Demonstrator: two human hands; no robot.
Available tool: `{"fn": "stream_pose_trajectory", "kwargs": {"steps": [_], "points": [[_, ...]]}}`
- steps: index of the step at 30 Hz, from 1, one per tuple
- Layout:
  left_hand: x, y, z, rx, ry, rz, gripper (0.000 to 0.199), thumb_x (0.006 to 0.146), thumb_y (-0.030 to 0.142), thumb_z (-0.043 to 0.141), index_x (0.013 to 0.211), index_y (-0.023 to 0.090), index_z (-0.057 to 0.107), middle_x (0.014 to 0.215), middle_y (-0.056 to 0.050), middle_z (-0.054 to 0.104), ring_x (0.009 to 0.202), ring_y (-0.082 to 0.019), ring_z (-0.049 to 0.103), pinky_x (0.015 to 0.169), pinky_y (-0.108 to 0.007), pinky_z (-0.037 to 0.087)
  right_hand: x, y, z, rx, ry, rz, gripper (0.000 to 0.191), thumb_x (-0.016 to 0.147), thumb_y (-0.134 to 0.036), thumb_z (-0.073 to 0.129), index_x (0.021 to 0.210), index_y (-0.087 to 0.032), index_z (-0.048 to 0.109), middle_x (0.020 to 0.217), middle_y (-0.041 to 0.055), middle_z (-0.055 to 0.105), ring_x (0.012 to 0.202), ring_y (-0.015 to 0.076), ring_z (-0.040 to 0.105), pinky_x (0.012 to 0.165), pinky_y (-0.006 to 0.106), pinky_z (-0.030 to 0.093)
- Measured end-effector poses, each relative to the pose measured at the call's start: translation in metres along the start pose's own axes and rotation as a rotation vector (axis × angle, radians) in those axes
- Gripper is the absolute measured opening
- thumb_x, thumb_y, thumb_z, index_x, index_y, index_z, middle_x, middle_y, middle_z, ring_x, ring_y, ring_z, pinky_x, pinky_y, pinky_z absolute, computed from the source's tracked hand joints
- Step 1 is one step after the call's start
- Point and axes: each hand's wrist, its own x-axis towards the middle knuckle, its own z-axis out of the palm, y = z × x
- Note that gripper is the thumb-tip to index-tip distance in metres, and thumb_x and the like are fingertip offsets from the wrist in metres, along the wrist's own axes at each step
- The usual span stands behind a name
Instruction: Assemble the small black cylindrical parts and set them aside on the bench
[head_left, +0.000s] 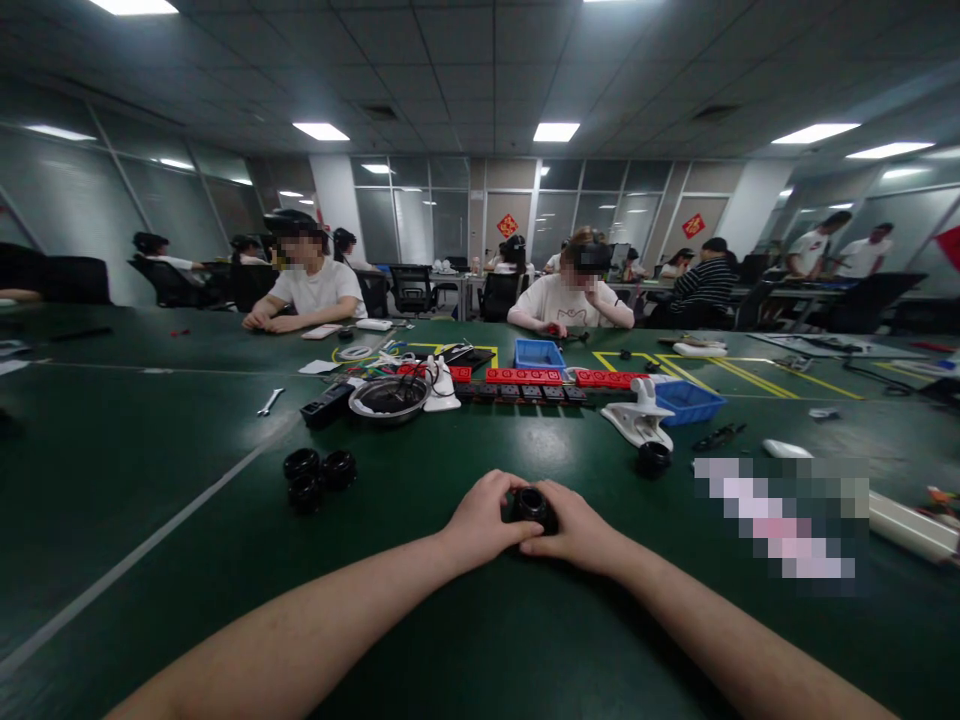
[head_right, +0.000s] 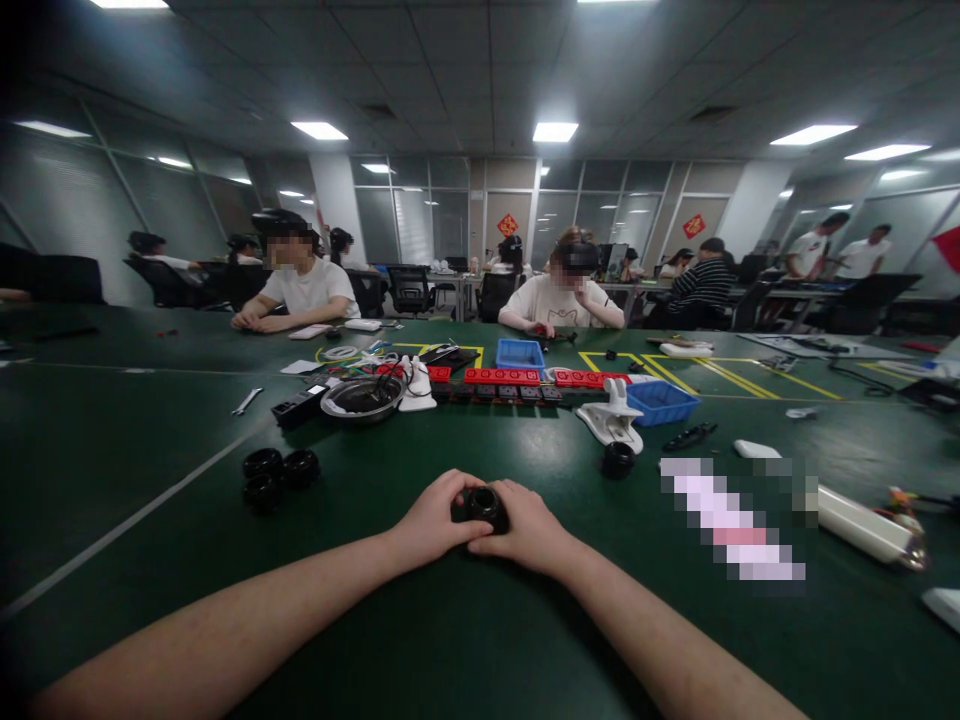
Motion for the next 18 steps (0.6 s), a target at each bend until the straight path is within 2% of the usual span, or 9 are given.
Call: {"fn": "stream_pose_trajectory", "kwargs": {"steps": [3, 7, 12, 18], "points": [[0.001, -0.001, -0.004, -0.042, -0.066, 0.052, 0.036, 0.063, 0.029, 0.066, 0.096, 0.021, 0.054, 0.088, -0.001, 0.049, 0.076, -0.015, 0.047, 0.066, -0.025, 0.04, 0.001, 0.008, -0.012, 0.291, -0.16, -0.068, 0.052, 0.063, -0.034, 0.065, 0.109, -0.017, 0.047, 0.101, 0.005, 0.055, 0.092, 0.0209, 0.05, 0.079, 0.033, 0.039], [0.003, -0.006, -0.006, -0.061, -0.119, 0.082, 0.041, 0.064, 0.031, 0.065, 0.102, 0.022, 0.052, 0.087, -0.001, 0.048, 0.074, -0.015, 0.047, 0.064, -0.024, 0.04, 0.003, 0.014, -0.021, 0.482, -0.325, -0.045, 0.044, 0.067, -0.026, 0.062, 0.108, -0.016, 0.049, 0.101, 0.0033, 0.056, 0.091, 0.0195, 0.051, 0.081, 0.033, 0.039], [0.006, -0.011, -0.006, -0.06, -0.147, 0.104, 0.043, 0.065, 0.032, 0.065, 0.104, 0.023, 0.052, 0.085, 0.0, 0.046, 0.072, -0.014, 0.046, 0.063, -0.024, 0.039, 0.004, 0.017, -0.018, 0.465, -0.312, -0.01, 0.036, 0.067, -0.021, 0.061, 0.101, -0.015, 0.053, 0.092, 0.0021, 0.057, 0.082, 0.0176, 0.052, 0.073, 0.03, 0.04], [0.006, -0.011, -0.006, -0.088, -0.156, 0.117, 0.041, 0.065, 0.032, 0.065, 0.102, 0.022, 0.053, 0.085, 0.0, 0.047, 0.071, -0.013, 0.045, 0.062, -0.023, 0.039, 0.004, 0.017, -0.017, 0.423, -0.297, -0.007, 0.034, 0.067, -0.023, 0.061, 0.099, -0.015, 0.054, 0.093, 0.0026, 0.057, 0.084, 0.0189, 0.051, 0.075, 0.03, 0.039]]}}
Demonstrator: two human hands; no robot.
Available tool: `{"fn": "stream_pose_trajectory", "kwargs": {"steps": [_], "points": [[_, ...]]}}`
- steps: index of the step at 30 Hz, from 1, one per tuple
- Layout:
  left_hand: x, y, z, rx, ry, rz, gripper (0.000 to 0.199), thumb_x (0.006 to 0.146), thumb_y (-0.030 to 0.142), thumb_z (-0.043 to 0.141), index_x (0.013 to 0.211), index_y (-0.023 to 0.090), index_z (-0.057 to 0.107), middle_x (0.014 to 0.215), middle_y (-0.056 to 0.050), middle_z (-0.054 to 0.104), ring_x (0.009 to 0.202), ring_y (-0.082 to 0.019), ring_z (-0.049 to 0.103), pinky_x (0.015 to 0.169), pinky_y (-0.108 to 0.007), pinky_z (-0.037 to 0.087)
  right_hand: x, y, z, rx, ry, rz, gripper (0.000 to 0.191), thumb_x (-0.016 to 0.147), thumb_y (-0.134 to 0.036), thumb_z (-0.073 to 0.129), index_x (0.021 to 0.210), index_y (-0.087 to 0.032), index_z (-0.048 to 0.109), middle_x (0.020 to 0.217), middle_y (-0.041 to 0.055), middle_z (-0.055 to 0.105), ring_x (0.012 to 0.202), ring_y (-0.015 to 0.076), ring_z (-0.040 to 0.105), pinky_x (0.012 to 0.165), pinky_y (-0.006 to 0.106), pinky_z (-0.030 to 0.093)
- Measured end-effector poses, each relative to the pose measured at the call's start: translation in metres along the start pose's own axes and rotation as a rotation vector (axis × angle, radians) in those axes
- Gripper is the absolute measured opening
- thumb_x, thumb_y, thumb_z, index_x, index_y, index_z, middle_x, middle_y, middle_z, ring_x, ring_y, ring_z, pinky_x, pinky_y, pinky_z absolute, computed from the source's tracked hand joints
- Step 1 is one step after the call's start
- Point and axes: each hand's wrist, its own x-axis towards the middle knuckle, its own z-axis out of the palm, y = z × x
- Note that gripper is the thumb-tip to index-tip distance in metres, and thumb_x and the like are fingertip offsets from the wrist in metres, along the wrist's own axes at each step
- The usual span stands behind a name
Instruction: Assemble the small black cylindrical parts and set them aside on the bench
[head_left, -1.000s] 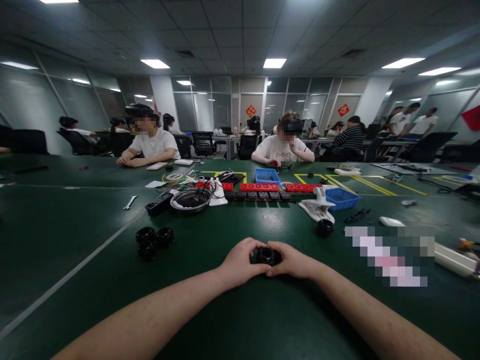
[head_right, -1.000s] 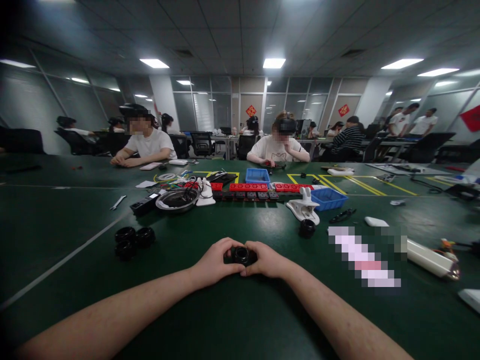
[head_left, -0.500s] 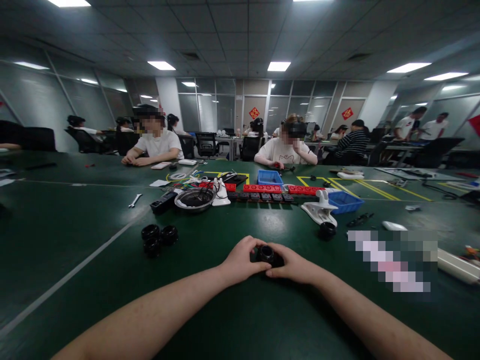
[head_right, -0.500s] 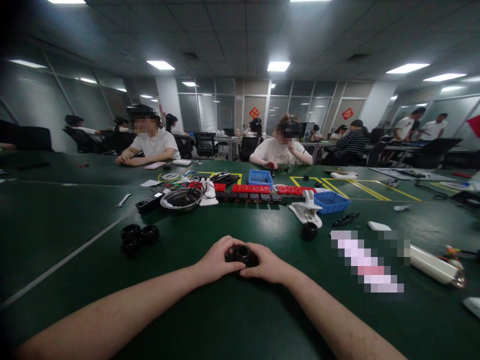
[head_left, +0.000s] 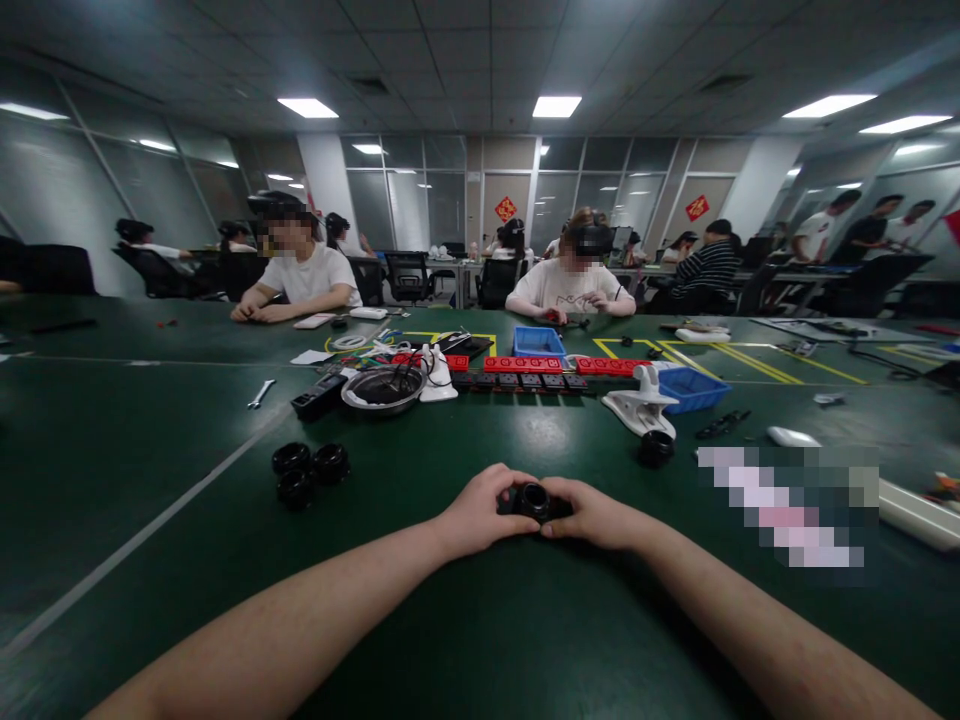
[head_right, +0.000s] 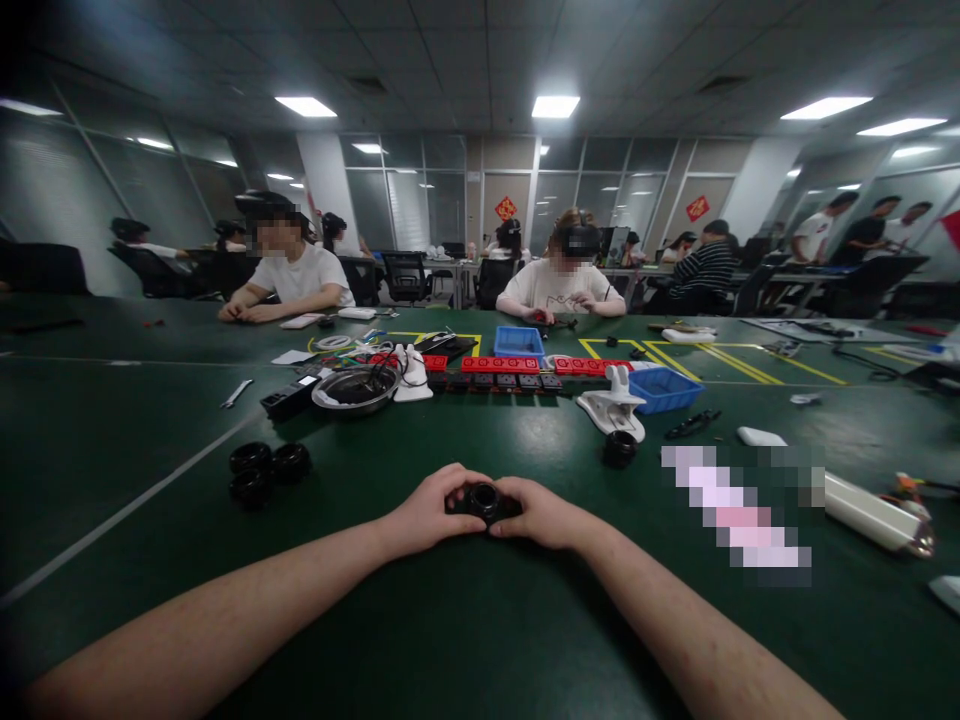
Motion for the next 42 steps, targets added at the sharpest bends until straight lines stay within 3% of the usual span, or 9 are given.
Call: {"fn": "stream_pose_trajectory", "kwargs": {"steps": [7, 12, 14, 17, 20, 23, 28, 42], "points": [[0.0, 0.001, 0.004, 0.018, 0.033, -0.046, 0.041, 0.061, 0.036, 0.068, 0.096, 0.02, 0.054, 0.083, 0.0, 0.047, 0.069, -0.013, 0.045, 0.06, -0.023, 0.038, 0.002, 0.003, 0.001, -0.034, 0.051, 0.015, 0.031, 0.063, -0.027, 0.065, 0.088, -0.013, 0.052, 0.08, 0.0002, 0.054, 0.073, 0.0149, 0.049, 0.062, 0.024, 0.038], [-0.001, 0.005, 0.014, 0.051, 0.169, -0.149, 0.039, 0.056, 0.029, 0.071, 0.09, 0.018, 0.055, 0.082, 0.0, 0.048, 0.07, -0.014, 0.046, 0.06, -0.024, 0.038, 0.007, 0.005, 0.019, -0.332, 0.303, 0.121, 0.036, 0.053, -0.037, 0.069, 0.071, -0.016, 0.045, 0.065, -0.003, 0.048, 0.059, 0.0117, 0.043, 0.049, 0.02, 0.029], [-0.002, 0.004, 0.018, 0.043, 0.24, -0.179, 0.038, 0.056, 0.025, 0.071, 0.089, 0.017, 0.054, 0.083, 0.0, 0.049, 0.071, -0.014, 0.046, 0.062, -0.024, 0.039, 0.008, 0.002, 0.028, -0.49, 0.426, 0.173, 0.035, 0.056, -0.04, 0.066, 0.071, -0.017, 0.045, 0.065, -0.0016, 0.05, 0.058, 0.0123, 0.044, 0.048, 0.021, 0.027], [-0.002, 0.002, 0.02, 0.024, 0.279, -0.18, 0.037, 0.056, 0.023, 0.07, 0.089, 0.017, 0.054, 0.085, -0.001, 0.049, 0.072, -0.015, 0.046, 0.063, -0.024, 0.039, 0.008, -0.004, 0.035, -0.663, 0.499, 0.178, 0.034, 0.059, -0.044, 0.063, 0.072, -0.016, 0.049, 0.069, 0.0023, 0.053, 0.063, 0.0163, 0.048, 0.054, 0.025, 0.03], [-0.001, 0.001, 0.015, 0.021, 0.225, -0.132, 0.037, 0.058, 0.025, 0.07, 0.091, 0.017, 0.055, 0.084, -0.001, 0.049, 0.071, -0.014, 0.046, 0.062, -0.024, 0.039, 0.005, -0.005, 0.028, -0.608, 0.427, 0.086, 0.044, 0.057, -0.048, 0.065, 0.085, -0.016, 0.053, 0.081, 0.0052, 0.056, 0.075, 0.0208, 0.05, 0.064, 0.029, 0.034], [0.0, 0.0, 0.008, 0.018, 0.129, -0.065, 0.038, 0.061, 0.027, 0.068, 0.095, 0.019, 0.055, 0.08, 0.0, 0.047, 0.068, -0.014, 0.045, 0.061, -0.024, 0.038, 0.002, 0.0, 0.015, -0.412, 0.263, -0.046, 0.052, 0.06, -0.041, 0.065, 0.104, -0.018, 0.049, 0.095, 0.0056, 0.056, 0.085, 0.0209, 0.05, 0.073, 0.031, 0.036], [0.002, -0.007, 0.002, -0.02, 0.018, 0.006, 0.04, 0.064, 0.029, 0.066, 0.101, 0.021, 0.053, 0.08, 0.001, 0.046, 0.066, -0.012, 0.044, 0.059, -0.022, 0.038, -0.001, 0.004, 0.0, -0.254, 0.083, -0.108, 0.041, 0.065, -0.03, 0.064, 0.103, -0.017, 0.053, 0.094, 0.004, 0.056, 0.086, 0.0198, 0.05, 0.075, 0.031, 0.038], [0.003, -0.009, 0.003, -0.046, -0.007, -0.003, 0.041, 0.065, 0.029, 0.066, 0.103, 0.021, 0.052, 0.085, 0.0, 0.047, 0.065, -0.011, 0.044, 0.058, -0.022, 0.039, 0.002, 0.005, -0.002, -0.222, 0.051, -0.108, 0.024, 0.068, -0.027, 0.062, 0.089, -0.015, 0.059, 0.086, 0.0025, 0.057, 0.084, 0.0186, 0.049, 0.076, 0.03, 0.035]]}}
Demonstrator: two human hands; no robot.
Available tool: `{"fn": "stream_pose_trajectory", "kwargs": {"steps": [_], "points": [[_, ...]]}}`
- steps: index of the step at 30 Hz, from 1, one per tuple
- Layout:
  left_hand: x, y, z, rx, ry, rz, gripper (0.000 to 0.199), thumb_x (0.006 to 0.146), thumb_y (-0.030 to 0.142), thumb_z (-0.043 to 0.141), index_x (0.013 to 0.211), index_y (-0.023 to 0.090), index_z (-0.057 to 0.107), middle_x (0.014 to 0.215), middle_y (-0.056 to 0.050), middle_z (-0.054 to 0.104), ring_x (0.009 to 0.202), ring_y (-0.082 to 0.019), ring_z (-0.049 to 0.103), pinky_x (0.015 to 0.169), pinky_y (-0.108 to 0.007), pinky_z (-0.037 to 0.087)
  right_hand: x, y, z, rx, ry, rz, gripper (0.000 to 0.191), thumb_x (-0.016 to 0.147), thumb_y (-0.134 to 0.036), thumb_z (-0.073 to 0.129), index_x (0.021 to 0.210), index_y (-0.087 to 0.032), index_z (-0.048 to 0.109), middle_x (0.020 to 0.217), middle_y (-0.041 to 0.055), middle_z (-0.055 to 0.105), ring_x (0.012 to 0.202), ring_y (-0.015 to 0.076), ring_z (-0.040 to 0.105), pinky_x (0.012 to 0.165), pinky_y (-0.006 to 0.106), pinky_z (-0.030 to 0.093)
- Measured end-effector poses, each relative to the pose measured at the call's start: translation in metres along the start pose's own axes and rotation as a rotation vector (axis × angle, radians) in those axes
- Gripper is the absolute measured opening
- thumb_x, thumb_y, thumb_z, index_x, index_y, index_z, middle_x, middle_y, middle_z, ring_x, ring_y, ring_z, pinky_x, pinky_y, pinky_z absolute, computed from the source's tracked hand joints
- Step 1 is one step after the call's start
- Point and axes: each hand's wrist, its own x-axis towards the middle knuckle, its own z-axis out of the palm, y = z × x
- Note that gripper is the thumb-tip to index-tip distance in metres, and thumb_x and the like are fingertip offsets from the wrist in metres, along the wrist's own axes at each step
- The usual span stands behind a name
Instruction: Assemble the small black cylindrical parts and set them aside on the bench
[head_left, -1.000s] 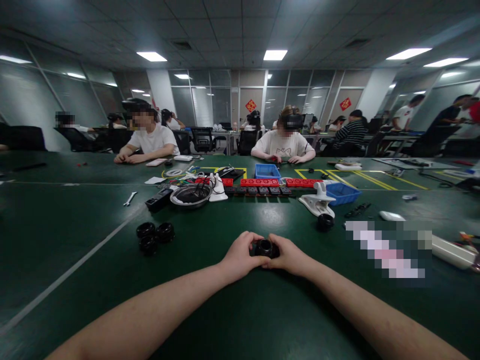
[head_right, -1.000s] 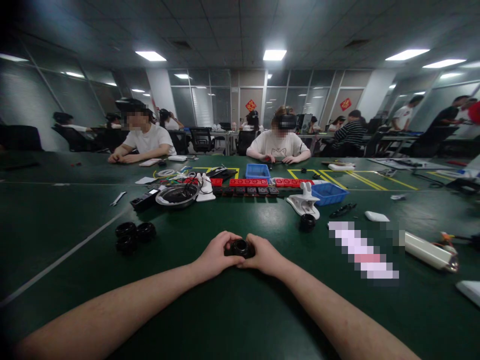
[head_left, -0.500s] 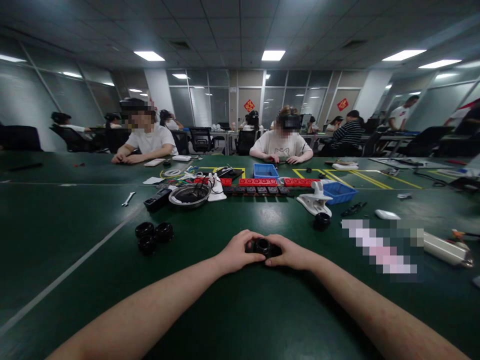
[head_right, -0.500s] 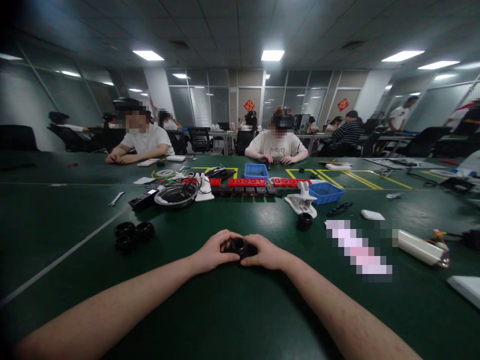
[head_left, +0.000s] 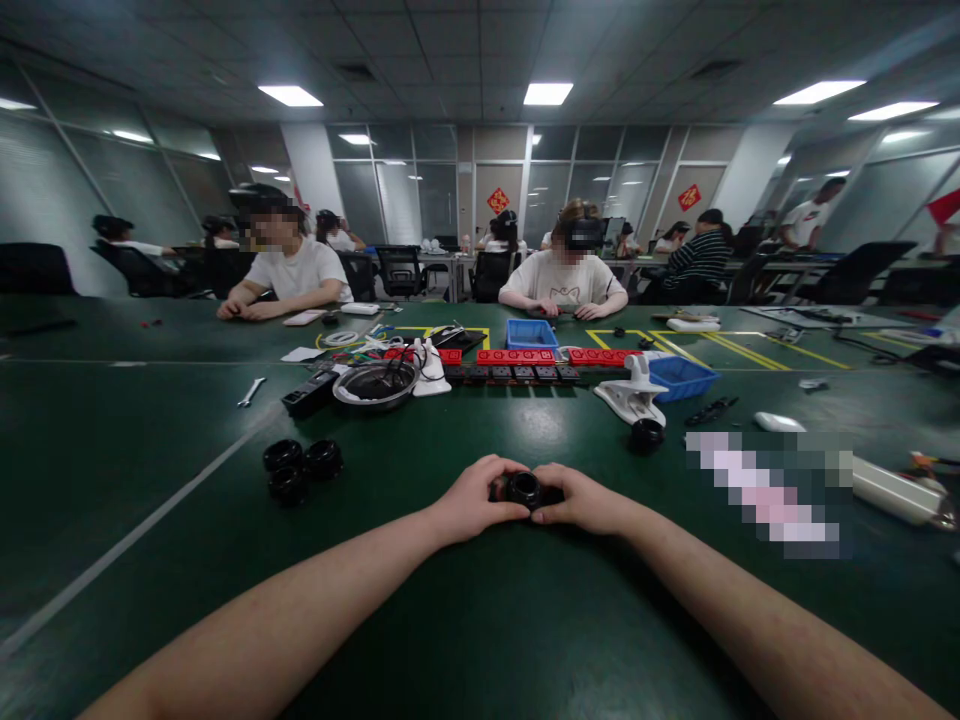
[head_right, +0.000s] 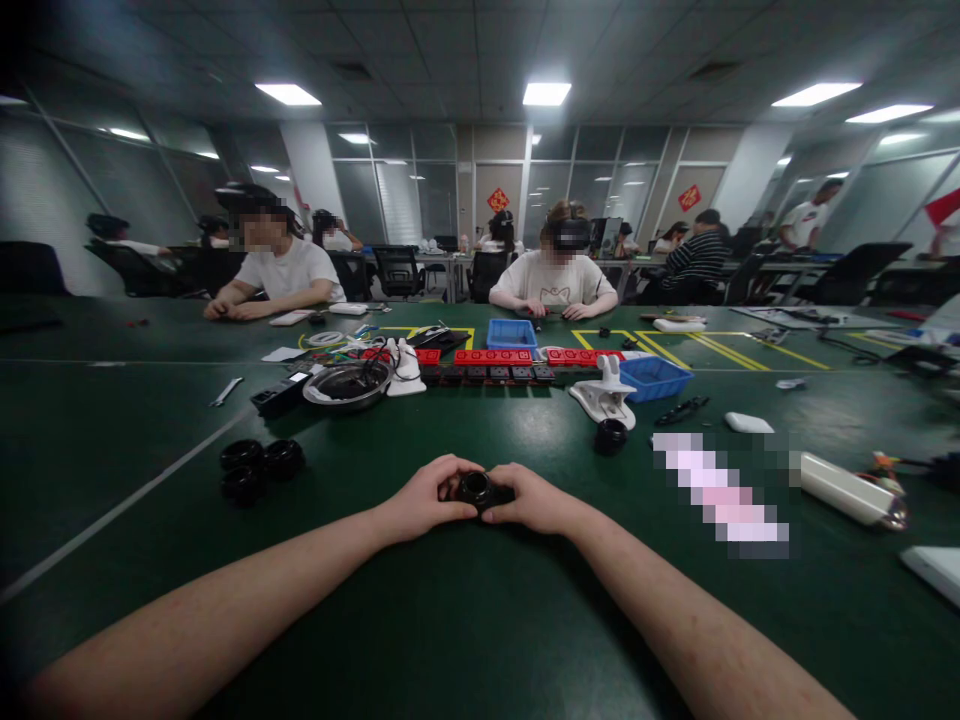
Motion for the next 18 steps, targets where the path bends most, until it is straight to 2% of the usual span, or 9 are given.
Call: {"fn": "stream_pose_trajectory", "kwargs": {"steps": [3, 7, 10, 13, 15, 18], "points": [[0.0, 0.001, 0.0, -0.002, 0.012, -0.003, 0.041, 0.064, 0.029, 0.066, 0.102, 0.021, 0.053, 0.084, 0.0, 0.047, 0.064, -0.011, 0.044, 0.057, -0.021, 0.038, 0.0, 0.001, 0.001, 0.019, 0.027, 0.024, 0.024, 0.066, -0.027, 0.063, 0.086, -0.015, 0.059, 0.081, 0.0011, 0.056, 0.08, 0.0172, 0.049, 0.071, 0.027, 0.036], [0.0, 0.003, 0.004, -0.017, 0.056, -0.042, 0.04, 0.061, 0.03, 0.068, 0.097, 0.019, 0.054, 0.082, 0.0, 0.046, 0.061, -0.01, 0.043, 0.054, -0.021, 0.037, 0.001, 0.002, 0.009, 0.027, 0.096, 0.112, 0.026, 0.062, -0.03, 0.065, 0.079, -0.014, 0.054, 0.07, -0.0015, 0.052, 0.065, 0.0129, 0.047, 0.056, 0.022, 0.035], [0.0, 0.003, 0.01, -0.012, 0.164, -0.102, 0.039, 0.059, 0.025, 0.069, 0.094, 0.018, 0.054, 0.081, 0.001, 0.045, 0.058, -0.009, 0.041, 0.052, -0.02, 0.036, 0.004, -0.002, 0.023, -0.155, 0.279, 0.257, 0.032, 0.057, -0.037, 0.067, 0.072, -0.015, 0.048, 0.066, -0.0015, 0.05, 0.059, 0.0122, 0.045, 0.049, 0.021, 0.03], [0.002, 0.002, 0.013, 0.001, 0.241, -0.14, 0.036, 0.06, 0.02, 0.067, 0.094, 0.017, 0.053, 0.08, 0.001, 0.044, 0.056, -0.008, 0.04, 0.051, -0.02, 0.035, 0.007, -0.009, 0.035, -0.376, 0.423, 0.369, 0.034, 0.06, -0.044, 0.063, 0.072, -0.016, 0.047, 0.067, 0.001, 0.052, 0.059, 0.014, 0.046, 0.05, 0.023, 0.028], [0.002, 0.002, 0.013, -0.006, 0.236, -0.137, 0.036, 0.061, 0.02, 0.066, 0.094, 0.016, 0.053, 0.081, 0.001, 0.044, 0.056, -0.008, 0.04, 0.051, -0.02, 0.036, 0.006, -0.012, 0.038, -0.428, 0.427, 0.368, 0.037, 0.061, -0.049, 0.06, 0.074, -0.016, 0.049, 0.069, 0.0029, 0.053, 0.061, 0.0158, 0.048, 0.051, 0.024, 0.029], [0.001, 0.002, 0.009, -0.041, 0.173, -0.1, 0.037, 0.061, 0.022, 0.066, 0.095, 0.017, 0.053, 0.084, 0.0, 0.045, 0.058, -0.008, 0.041, 0.052, -0.02, 0.036, 0.004, -0.015, 0.033, -0.354, 0.374, 0.253, 0.042, 0.061, -0.048, 0.062, 0.087, -0.017, 0.051, 0.08, 0.005, 0.056, 0.073, 0.0191, 0.051, 0.059, 0.027, 0.034]]}}
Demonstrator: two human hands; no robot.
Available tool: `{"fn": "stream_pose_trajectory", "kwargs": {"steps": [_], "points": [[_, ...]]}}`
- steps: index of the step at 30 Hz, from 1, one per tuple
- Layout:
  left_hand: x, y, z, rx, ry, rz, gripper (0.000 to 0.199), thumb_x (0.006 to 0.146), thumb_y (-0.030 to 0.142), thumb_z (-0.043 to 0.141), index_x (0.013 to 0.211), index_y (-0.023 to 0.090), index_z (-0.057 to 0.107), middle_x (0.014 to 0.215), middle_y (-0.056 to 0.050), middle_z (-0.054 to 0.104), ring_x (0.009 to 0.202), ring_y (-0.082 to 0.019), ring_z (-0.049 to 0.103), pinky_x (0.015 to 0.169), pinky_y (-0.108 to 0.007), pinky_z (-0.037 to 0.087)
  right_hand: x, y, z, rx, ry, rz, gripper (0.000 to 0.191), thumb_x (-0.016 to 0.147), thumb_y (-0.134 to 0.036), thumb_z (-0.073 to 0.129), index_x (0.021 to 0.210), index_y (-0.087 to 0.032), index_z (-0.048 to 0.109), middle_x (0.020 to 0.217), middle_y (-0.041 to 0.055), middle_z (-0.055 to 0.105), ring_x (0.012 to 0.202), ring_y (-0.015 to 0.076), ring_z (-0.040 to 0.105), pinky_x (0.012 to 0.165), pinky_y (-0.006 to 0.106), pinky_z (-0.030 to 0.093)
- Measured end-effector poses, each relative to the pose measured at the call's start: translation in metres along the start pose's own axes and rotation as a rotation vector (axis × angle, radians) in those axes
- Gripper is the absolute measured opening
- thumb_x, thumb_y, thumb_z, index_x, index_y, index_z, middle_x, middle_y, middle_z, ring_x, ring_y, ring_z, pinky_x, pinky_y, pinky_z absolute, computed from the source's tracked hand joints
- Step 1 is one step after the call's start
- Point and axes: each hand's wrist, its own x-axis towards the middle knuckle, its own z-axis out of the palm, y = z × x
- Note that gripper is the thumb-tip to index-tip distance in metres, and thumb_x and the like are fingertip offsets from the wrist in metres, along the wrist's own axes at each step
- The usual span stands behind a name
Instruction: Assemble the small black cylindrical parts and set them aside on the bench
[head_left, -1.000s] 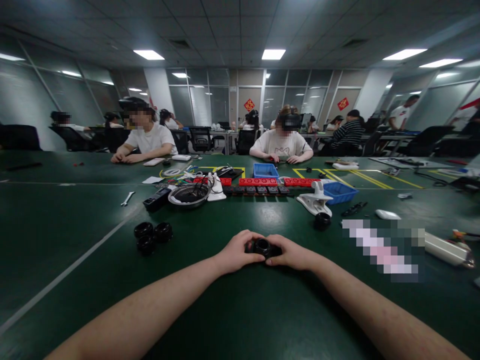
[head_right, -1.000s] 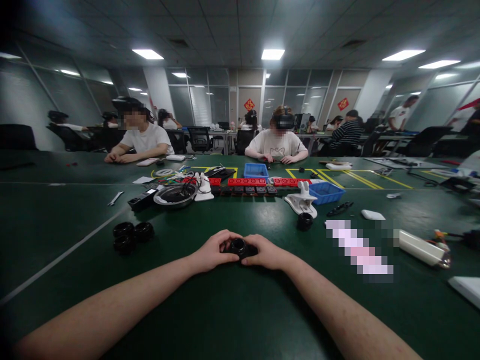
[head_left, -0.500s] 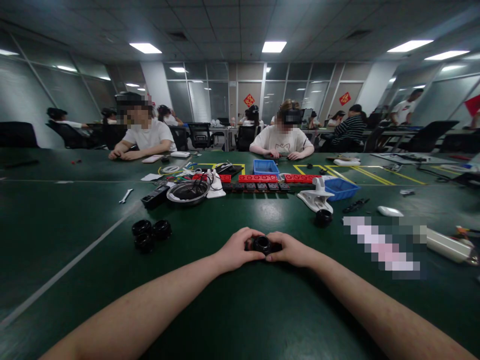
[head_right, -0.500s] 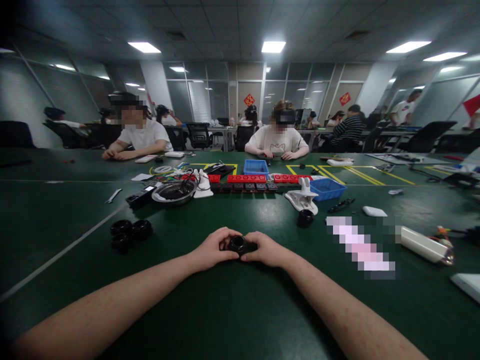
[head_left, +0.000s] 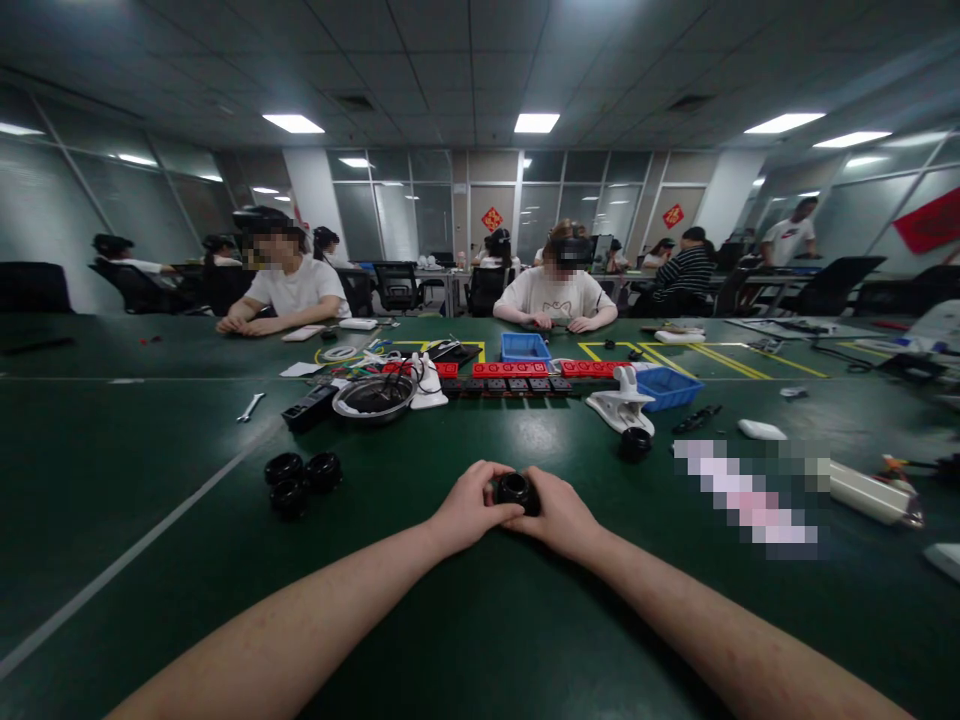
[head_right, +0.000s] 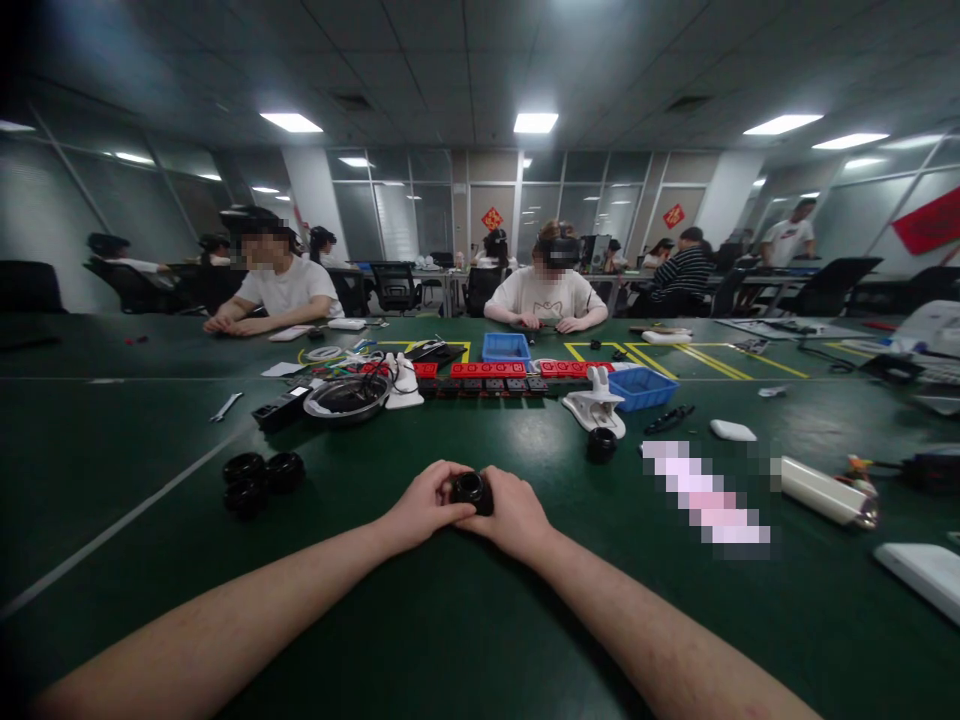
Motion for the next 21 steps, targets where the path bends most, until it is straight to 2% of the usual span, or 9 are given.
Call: {"fn": "stream_pose_trajectory", "kwargs": {"steps": [4, 11, 21], "points": [[0.0, -0.001, -0.006, -0.036, -0.103, 0.038, 0.038, 0.063, 0.025, 0.066, 0.097, 0.018, 0.053, 0.085, 0.0, 0.046, 0.062, -0.01, 0.044, 0.055, -0.021, 0.037, 0.001, 0.007, -0.011, 0.165, -0.109, -0.134, 0.049, 0.061, -0.037, 0.066, 0.103, -0.02, 0.05, 0.096, 0.005, 0.055, 0.087, 0.0216, 0.05, 0.073, 0.032, 0.037], [0.002, -0.005, -0.009, -0.034, -0.164, 0.064, 0.04, 0.063, 0.028, 0.066, 0.101, 0.02, 0.052, 0.086, 0.0, 0.046, 0.064, -0.01, 0.044, 0.056, -0.021, 0.036, 0.006, 0.015, -0.025, 0.484, -0.358, -0.197, 0.032, 0.069, -0.023, 0.06, 0.099, -0.016, 0.054, 0.092, 0.0028, 0.057, 0.083, 0.0178, 0.052, 0.073, 0.028, 0.04], [0.002, 0.0, -0.01, -0.037, -0.177, 0.032, 0.04, 0.065, 0.025, 0.065, 0.101, 0.019, 0.051, 0.086, 0.0, 0.044, 0.063, -0.009, 0.043, 0.054, -0.019, 0.037, 0.008, 0.018, -0.023, 0.472, -0.358, -0.181, 0.027, 0.067, -0.02, 0.061, 0.094, -0.016, 0.056, 0.086, 0.0016, 0.056, 0.077, 0.016, 0.051, 0.069, 0.027, 0.04]]}}
